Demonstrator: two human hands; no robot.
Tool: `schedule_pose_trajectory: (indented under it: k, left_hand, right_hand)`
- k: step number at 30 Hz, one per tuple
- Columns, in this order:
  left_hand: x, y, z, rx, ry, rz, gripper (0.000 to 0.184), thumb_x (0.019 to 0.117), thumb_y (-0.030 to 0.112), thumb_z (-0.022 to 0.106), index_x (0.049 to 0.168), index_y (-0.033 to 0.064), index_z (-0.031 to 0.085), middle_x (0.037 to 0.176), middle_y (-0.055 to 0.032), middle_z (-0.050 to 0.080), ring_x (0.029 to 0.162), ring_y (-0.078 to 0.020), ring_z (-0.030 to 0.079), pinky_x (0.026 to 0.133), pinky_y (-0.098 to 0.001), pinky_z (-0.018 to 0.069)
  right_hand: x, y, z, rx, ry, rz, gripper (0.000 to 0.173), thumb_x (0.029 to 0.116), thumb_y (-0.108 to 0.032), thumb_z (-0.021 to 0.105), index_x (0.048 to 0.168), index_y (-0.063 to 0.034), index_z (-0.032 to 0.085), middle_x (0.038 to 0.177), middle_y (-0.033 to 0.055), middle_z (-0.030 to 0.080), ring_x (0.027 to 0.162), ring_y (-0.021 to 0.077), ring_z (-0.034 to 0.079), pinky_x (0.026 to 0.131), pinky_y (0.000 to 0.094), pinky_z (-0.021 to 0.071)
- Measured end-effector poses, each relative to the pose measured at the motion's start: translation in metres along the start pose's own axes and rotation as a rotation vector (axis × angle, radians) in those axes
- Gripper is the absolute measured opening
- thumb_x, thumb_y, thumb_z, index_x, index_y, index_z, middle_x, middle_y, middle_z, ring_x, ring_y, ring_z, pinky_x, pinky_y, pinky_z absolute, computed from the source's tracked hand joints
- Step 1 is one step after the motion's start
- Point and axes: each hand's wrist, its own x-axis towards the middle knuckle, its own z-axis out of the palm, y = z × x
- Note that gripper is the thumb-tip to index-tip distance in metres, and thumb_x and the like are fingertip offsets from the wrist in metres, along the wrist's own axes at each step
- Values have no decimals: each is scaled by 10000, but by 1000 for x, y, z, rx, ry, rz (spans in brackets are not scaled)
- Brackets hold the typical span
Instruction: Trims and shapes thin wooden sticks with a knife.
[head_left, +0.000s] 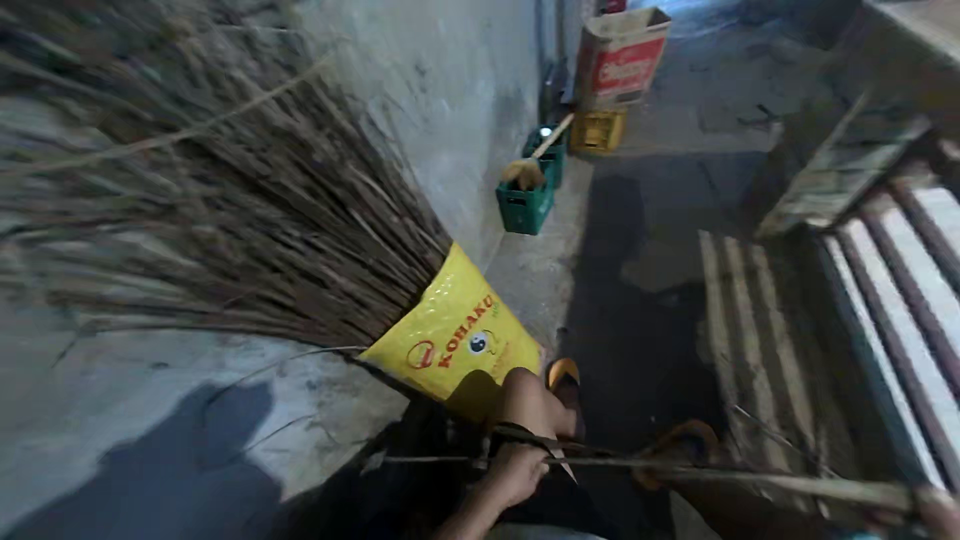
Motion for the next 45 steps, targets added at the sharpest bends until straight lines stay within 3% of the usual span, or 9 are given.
schedule_pose_trajectory:
  k: [4, 9, 18, 20, 23, 26, 28, 33, 45]
  left_hand:
    - [-25, 3, -20, -115, -39, -39, 365, 1031, 168, 562, 1372, 62, 637, 1345, -161, 650, 1269, -274, 608, 1129, -472, 444]
    - [-38, 42, -55, 67, -79, -84, 356, 1019, 192, 600, 1324, 17, 661, 1246, -208, 691, 1177, -360, 658, 1059, -571, 476]
    - [-4, 103, -21, -213, 257, 313, 427, 991, 232, 629, 1352, 3, 635, 1325, -183, 654, 1239, -302, 624, 1069, -490, 488]
    - [7, 117, -5, -240, 236, 314, 397, 1017, 224, 602, 1335, -11, 643, 1239, -182, 691, 1142, -280, 670, 1023, -472, 520]
    - [22, 118, 13, -358, 232, 316, 313, 1034, 190, 533, 1196, -31, 685, 888, -84, 688, 759, -140, 654, 741, -330, 570]
    - [23, 115, 8, -598, 158, 280, 297, 1061, 157, 459, 1178, -54, 631, 779, -5, 653, 607, -52, 600, 587, -209, 535]
    - [22, 110, 3, -705, 129, 232, 320, 1075, 184, 397, 1201, -36, 591, 794, -12, 677, 606, -72, 619, 569, -219, 539]
    - [23, 102, -4, -1010, 117, 103, 253, 1015, 141, 445, 1060, -11, 643, 826, -53, 702, 666, -121, 678, 601, -265, 590]
    - [24, 99, -16, -1172, -16, 28, 194, 1035, 138, 457, 1048, 11, 603, 719, -53, 634, 538, -98, 615, 497, -227, 554]
  right_hand:
    - [-11, -22, 13, -46, 30, 23, 173, 1033, -186, 544, 1174, -89, 514, 696, -89, 620, 494, 26, 578, 459, 214, 542]
    - [-22, -22, 41, 14, 2, 79, 186, 1019, -92, 581, 1179, -10, 533, 690, 3, 644, 501, 74, 588, 478, 237, 536]
    - [-58, 1, 81, 157, -141, 210, 141, 968, -38, 645, 1063, 16, 557, 669, 45, 658, 466, 89, 582, 439, 225, 515]
    - [-66, 5, 90, 185, -149, 227, 155, 967, -46, 650, 1059, 20, 545, 663, 57, 649, 463, 98, 579, 432, 230, 508]
    - [-70, 9, 94, 226, -152, 207, 138, 1009, -98, 603, 1070, 9, 540, 665, 57, 641, 474, 99, 577, 438, 235, 506]
    - [-70, 11, 85, 193, -213, 207, 291, 1112, -244, 336, 1239, -15, 463, 880, 48, 694, 547, 93, 607, 470, 225, 515]
    - [-68, 16, 78, 176, -255, 234, 318, 1106, -232, 271, 1251, -14, 452, 934, 62, 705, 557, 104, 612, 463, 232, 505]
    - [-73, 28, 61, -61, -594, 231, 316, 1079, -261, 463, 1171, -6, 626, 869, 27, 686, 645, 108, 644, 544, 266, 554]
    - [-86, 44, 66, -9, -830, 422, 226, 1074, -256, 494, 1087, -53, 592, 794, 22, 691, 559, 80, 614, 486, 220, 502]
